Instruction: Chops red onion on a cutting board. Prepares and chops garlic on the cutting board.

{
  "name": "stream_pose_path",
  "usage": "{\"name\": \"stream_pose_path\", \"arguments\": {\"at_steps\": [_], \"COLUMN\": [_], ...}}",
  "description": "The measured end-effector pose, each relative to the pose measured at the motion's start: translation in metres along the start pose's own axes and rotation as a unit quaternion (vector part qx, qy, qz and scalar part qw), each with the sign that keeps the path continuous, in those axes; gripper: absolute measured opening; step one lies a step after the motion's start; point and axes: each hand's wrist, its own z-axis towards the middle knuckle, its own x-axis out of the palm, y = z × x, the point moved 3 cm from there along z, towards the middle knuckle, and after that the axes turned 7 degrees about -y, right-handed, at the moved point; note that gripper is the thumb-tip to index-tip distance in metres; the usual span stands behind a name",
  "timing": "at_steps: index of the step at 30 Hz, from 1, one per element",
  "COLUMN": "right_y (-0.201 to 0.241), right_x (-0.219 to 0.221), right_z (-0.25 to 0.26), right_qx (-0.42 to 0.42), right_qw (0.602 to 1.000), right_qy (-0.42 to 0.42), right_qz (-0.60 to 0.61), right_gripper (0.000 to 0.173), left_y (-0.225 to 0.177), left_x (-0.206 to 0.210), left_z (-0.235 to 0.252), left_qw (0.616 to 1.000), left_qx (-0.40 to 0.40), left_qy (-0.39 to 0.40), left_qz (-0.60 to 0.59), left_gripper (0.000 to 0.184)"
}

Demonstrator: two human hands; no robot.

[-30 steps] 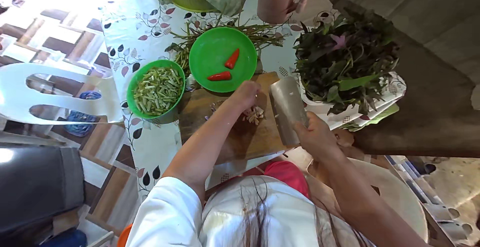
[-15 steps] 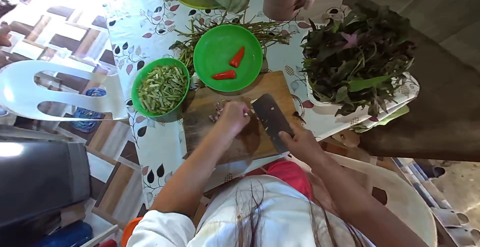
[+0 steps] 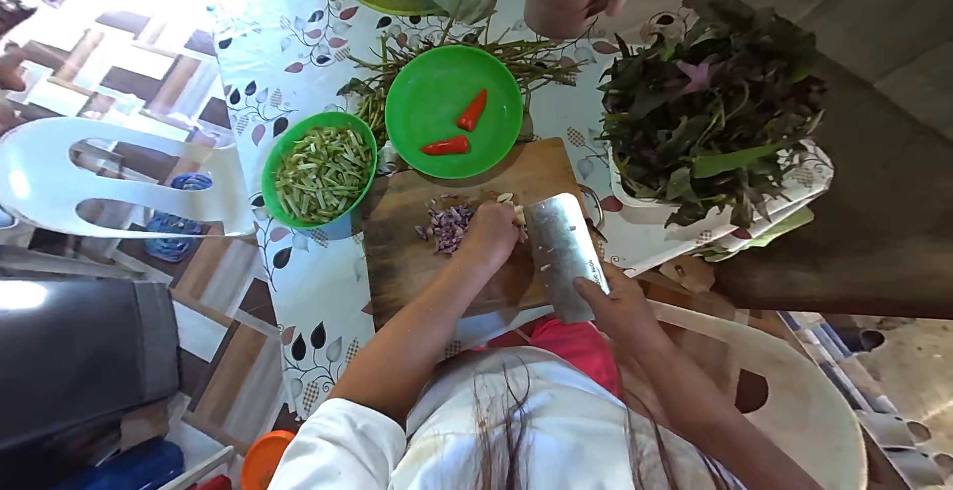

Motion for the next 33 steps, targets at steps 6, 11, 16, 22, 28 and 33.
{"name": "stream_pose_path", "arguments": {"at_steps": [6, 11, 16, 22, 28, 33], "right_y": [-0.002, -0.003, -0.002, 0.004, 0.013, 0.016], "right_x": [0.006, 0.022, 0.033, 0.034, 0.036, 0.037], "right_z": [-0.006, -0.004, -0.001, -0.001, 0.002, -0.005], "right_qx": [0.042, 0.087, 0.061, 0.108, 0.120, 0.119], "right_qw": [0.997, 0.990, 0.995, 0.985, 0.971, 0.969], "right_qy": [0.053, 0.088, 0.079, 0.109, 0.132, 0.126], "right_qz": [0.030, 0.068, -0.026, -0.078, -0.157, -0.175], "right_gripper": [0.026, 0.023, 0.030, 0.034, 0.042, 0.044], "left_y": [0.010, 0.005, -0.044, -0.105, -0.022, -0.044], "left_x": [-0.009, -0.050, -0.092, -0.104, 0.042, -0.023], "left_z": [-0.011, -0.014, -0.021, -0.046, 0.033, 0.012], "left_qw": [0.998, 0.991, 0.859, 0.700, 0.768, 0.748], "left_qx": [-0.042, 0.033, 0.287, 0.439, 0.396, 0.374], "left_qy": [0.044, -0.122, -0.414, -0.551, -0.504, -0.546], "left_qz": [0.021, -0.033, -0.092, -0.117, 0.006, -0.057], "left_gripper": [0.025, 0.030, 0.026, 0.027, 0.029, 0.026]}}
